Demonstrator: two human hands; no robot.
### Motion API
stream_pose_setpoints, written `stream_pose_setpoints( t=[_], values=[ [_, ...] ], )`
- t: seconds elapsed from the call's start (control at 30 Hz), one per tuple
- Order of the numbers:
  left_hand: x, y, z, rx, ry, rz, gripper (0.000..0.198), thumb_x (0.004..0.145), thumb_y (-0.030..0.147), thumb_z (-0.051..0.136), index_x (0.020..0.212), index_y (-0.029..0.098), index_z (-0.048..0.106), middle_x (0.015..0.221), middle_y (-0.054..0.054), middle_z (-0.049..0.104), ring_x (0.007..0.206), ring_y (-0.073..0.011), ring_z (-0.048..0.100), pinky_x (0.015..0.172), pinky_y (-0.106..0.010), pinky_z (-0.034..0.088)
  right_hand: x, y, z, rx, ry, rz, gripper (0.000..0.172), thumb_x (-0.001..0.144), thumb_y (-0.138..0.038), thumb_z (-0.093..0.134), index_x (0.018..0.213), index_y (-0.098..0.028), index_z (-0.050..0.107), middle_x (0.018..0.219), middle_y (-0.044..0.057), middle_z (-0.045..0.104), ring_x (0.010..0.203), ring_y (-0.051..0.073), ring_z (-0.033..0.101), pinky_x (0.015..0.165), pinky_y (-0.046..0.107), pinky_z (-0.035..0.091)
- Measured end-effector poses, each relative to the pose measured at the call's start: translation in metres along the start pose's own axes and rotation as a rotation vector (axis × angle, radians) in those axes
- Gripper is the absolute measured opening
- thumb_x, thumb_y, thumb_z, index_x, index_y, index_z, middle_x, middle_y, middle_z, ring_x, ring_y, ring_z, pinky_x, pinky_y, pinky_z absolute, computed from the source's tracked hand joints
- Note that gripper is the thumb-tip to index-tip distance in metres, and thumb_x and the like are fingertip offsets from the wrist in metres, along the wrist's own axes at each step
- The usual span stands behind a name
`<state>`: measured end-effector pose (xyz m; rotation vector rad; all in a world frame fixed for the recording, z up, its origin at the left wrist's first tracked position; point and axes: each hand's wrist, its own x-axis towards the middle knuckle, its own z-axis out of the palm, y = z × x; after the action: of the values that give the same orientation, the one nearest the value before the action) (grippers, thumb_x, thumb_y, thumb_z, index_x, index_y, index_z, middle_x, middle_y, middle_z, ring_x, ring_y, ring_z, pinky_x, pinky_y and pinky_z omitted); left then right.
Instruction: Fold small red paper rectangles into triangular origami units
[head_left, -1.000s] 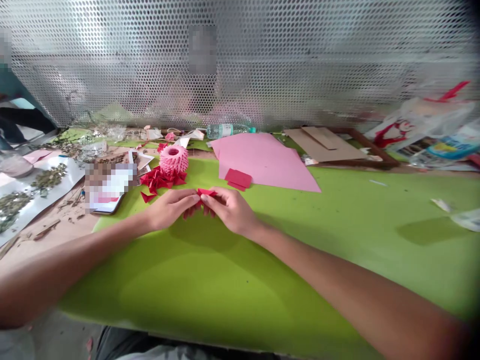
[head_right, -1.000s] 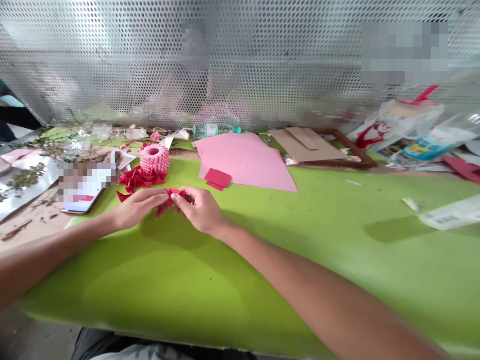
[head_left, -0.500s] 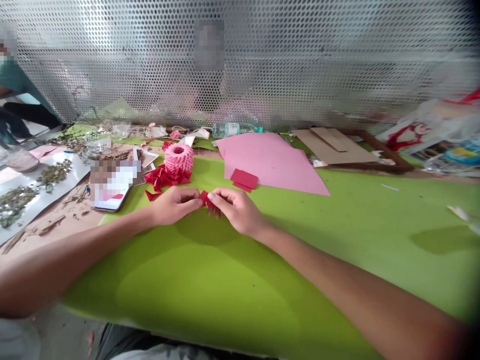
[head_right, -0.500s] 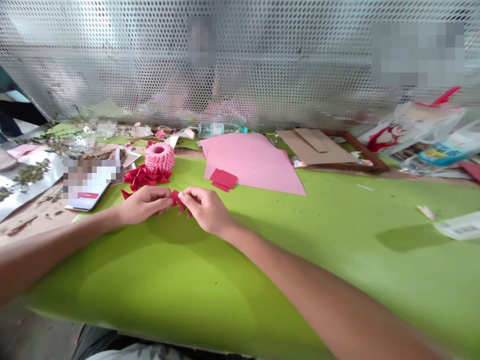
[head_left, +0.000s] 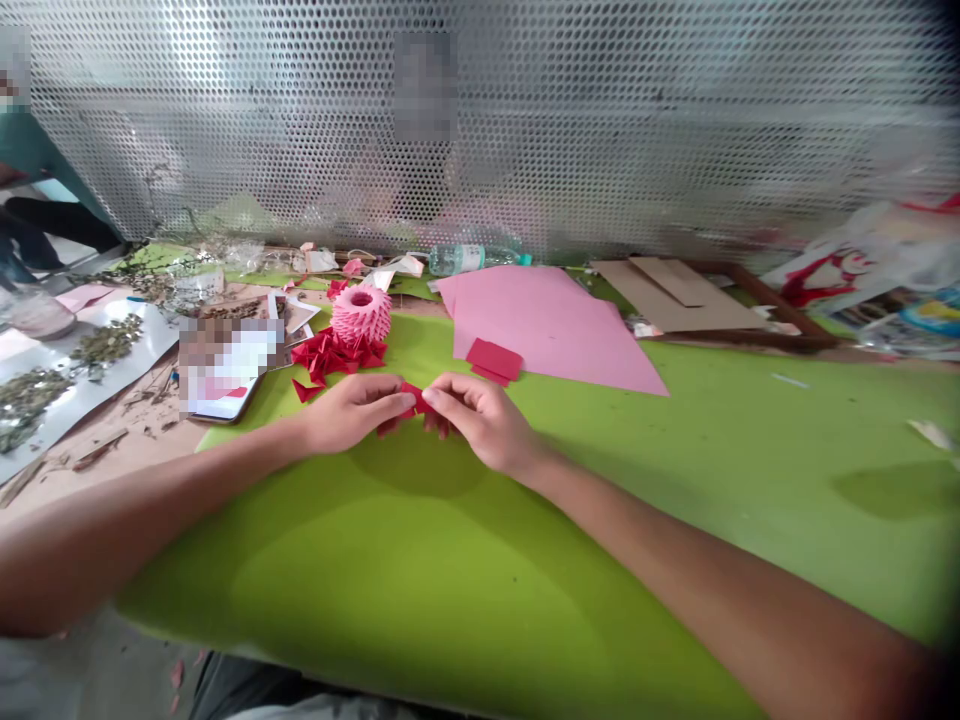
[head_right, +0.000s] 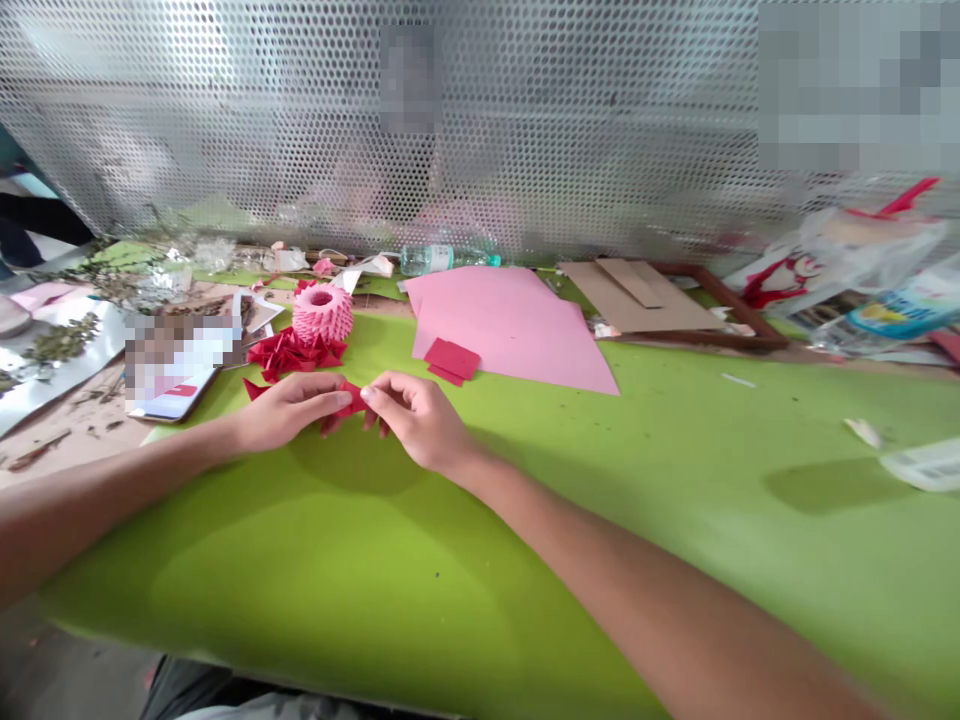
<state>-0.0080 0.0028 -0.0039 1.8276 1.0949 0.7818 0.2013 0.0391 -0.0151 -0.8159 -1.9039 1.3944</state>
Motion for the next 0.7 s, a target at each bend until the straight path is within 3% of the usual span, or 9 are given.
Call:
stream_pose_setpoints(
  t=[0.07, 0.1, 0.17, 0.27, 0.4, 0.47, 0.57, 0.63, 0.7],
  values=[
    [-0.002, -0.003, -0.004, 0.046, 0.044, 0.11, 0.028, 0.092, 0.032, 0.051, 0.113, 0.014, 0.057, 0.084, -0.003, 0.064, 0.071, -0.0148, 0.059, 0.062, -0.026, 0.049, 0.001, 0.0, -0.001, 0.063, -0.001, 0.011, 0.031, 0.091, -0.047, 0.061, 0.08, -0.018, 0.064, 0.068, 0.001, 0.067, 0.057, 0.012, 0.058, 0.056, 0.024, 0.046],
    [-0.002, -0.005, -0.007, 0.094, 0.056, 0.195, 0.041, 0.089, 0.027, 0.053, 0.127, 0.014, 0.05, 0.094, -0.006, 0.066, 0.075, -0.0153, 0.061, 0.065, -0.027, 0.051, 0.001, 0.0, -0.002, 0.098, 0.0, 0.02, 0.032, 0.09, -0.048, 0.062, 0.08, -0.018, 0.064, 0.067, 0.0, 0.067, 0.056, 0.011, 0.058, 0.055, 0.024, 0.046],
    [-0.002, -0.009, -0.013, 0.21, 0.087, 0.363, 0.052, 0.086, 0.021, 0.053, 0.137, 0.014, 0.045, 0.11, -0.011, 0.067, 0.077, -0.0149, 0.064, 0.069, -0.028, 0.053, 0.002, 0.0, -0.003, 0.149, 0.001, 0.049, 0.034, 0.088, -0.05, 0.065, 0.076, -0.018, 0.063, 0.064, 0.0, 0.066, 0.054, 0.01, 0.056, 0.054, 0.024, 0.044],
    [0.001, -0.014, -0.02, 0.465, 0.159, 0.533, 0.037, 0.089, 0.019, 0.058, 0.126, 0.016, 0.059, 0.112, -0.011, 0.069, 0.085, -0.0155, 0.067, 0.076, -0.027, 0.055, 0.004, 0.0, -0.005, 0.18, -0.041, 0.084, 0.038, 0.086, -0.053, 0.066, 0.074, -0.018, 0.062, 0.063, 0.0, 0.066, 0.053, 0.01, 0.055, 0.053, 0.024, 0.043],
    [0.004, -0.016, -0.02, 0.716, 0.266, 0.736, 0.012, 0.094, 0.027, 0.064, 0.1, 0.019, 0.071, 0.091, -0.005, 0.075, 0.081, -0.0149, 0.07, 0.077, -0.026, 0.053, 0.004, 0.002, -0.005, 0.124, -0.094, 0.083, 0.041, 0.087, -0.057, 0.065, 0.074, -0.018, 0.062, 0.064, 0.0, 0.066, 0.054, 0.01, 0.056, 0.054, 0.024, 0.043],
    [0.003, -0.014, -0.019, 0.773, 0.351, 0.763, 0.011, 0.093, 0.027, 0.065, 0.09, 0.018, 0.07, 0.082, -0.003, 0.075, 0.072, -0.014, 0.069, 0.073, -0.026, 0.052, 0.004, 0.002, -0.004, 0.096, -0.084, 0.076, 0.042, 0.088, -0.057, 0.063, 0.075, -0.018, 0.06, 0.064, 0.0, 0.065, 0.055, 0.01, 0.056, 0.054, 0.023, 0.043],
    [0.001, -0.01, -0.016, 0.781, 0.448, 0.688, 0.018, 0.094, 0.028, 0.062, 0.081, 0.016, 0.065, 0.074, -0.003, 0.072, 0.064, -0.0132, 0.065, 0.063, -0.024, 0.048, 0.004, 0.001, -0.002, 0.085, -0.039, 0.044, 0.038, 0.09, -0.056, 0.062, 0.083, -0.018, 0.061, 0.071, 0.0, 0.066, 0.057, 0.01, 0.058, 0.054, 0.023, 0.044],
    [0.0, -0.008, -0.015, 0.797, 0.419, 0.617, 0.022, 0.096, 0.031, 0.057, 0.082, 0.015, 0.064, 0.073, -0.003, 0.069, 0.062, -0.0129, 0.062, 0.058, -0.023, 0.045, 0.003, 0.0, -0.001, 0.088, -0.032, 0.009, 0.035, 0.09, -0.053, 0.063, 0.086, -0.018, 0.061, 0.074, 0.001, 0.066, 0.059, 0.01, 0.058, 0.056, 0.024, 0.046],
    [0.0, -0.007, -0.016, 0.827, 0.304, 0.558, 0.027, 0.1, 0.033, 0.049, 0.088, 0.015, 0.064, 0.076, -0.004, 0.068, 0.063, -0.0133, 0.062, 0.057, -0.023, 0.044, 0.002, 0.0, 0.0, 0.08, -0.058, -0.018, 0.032, 0.092, -0.049, 0.062, 0.086, -0.018, 0.062, 0.074, 0.001, 0.066, 0.059, 0.011, 0.059, 0.057, 0.024, 0.048]
  ],
)
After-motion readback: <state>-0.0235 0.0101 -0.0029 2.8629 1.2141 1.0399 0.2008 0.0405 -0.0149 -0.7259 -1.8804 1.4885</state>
